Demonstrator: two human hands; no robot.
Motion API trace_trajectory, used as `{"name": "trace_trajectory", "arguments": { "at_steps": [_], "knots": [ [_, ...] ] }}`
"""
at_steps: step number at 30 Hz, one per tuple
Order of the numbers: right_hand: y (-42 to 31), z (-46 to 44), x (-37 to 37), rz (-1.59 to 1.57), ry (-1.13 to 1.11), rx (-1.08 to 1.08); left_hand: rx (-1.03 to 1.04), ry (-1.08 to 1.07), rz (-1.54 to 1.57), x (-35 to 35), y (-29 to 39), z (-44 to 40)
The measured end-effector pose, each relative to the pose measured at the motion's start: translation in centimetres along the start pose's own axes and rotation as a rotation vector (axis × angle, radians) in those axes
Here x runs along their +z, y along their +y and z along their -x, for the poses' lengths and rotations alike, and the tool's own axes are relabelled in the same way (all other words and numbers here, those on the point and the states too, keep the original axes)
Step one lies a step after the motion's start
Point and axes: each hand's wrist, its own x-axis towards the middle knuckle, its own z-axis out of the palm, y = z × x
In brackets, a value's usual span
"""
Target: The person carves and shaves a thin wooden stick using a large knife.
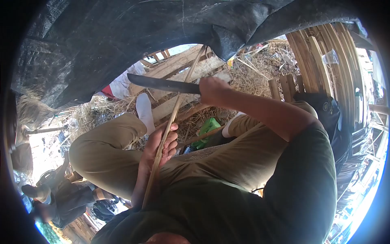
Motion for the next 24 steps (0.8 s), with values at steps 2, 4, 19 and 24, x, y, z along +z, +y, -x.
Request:
{"name": "trace_trajectory", "arguments": {
  "at_steps": [2, 4, 19, 24],
  "knots": [
    [2.3, -1.8, -0.8, 0.011, 0.069, 0.052, 0.01, -0.003, -0.013, 0.3, 0.4, -0.2],
    [3.6, -2.4, -1.9, 0.017, 0.129, 0.078, 0.016, 0.033, -0.042, 0.2, 0.7, 0.2],
    [1.7, -1.0, -0.1, 0.152, 0.101, 0.084, 0.041, -0.003, -0.063, 0.0, 0.5, 0.5],
    [-1.3, 1.4, 1.2, -0.02, 0.002, -0.12, 0.02, 0.039, -0.018, 0.0, 0.2, 0.5]
  ]
}}
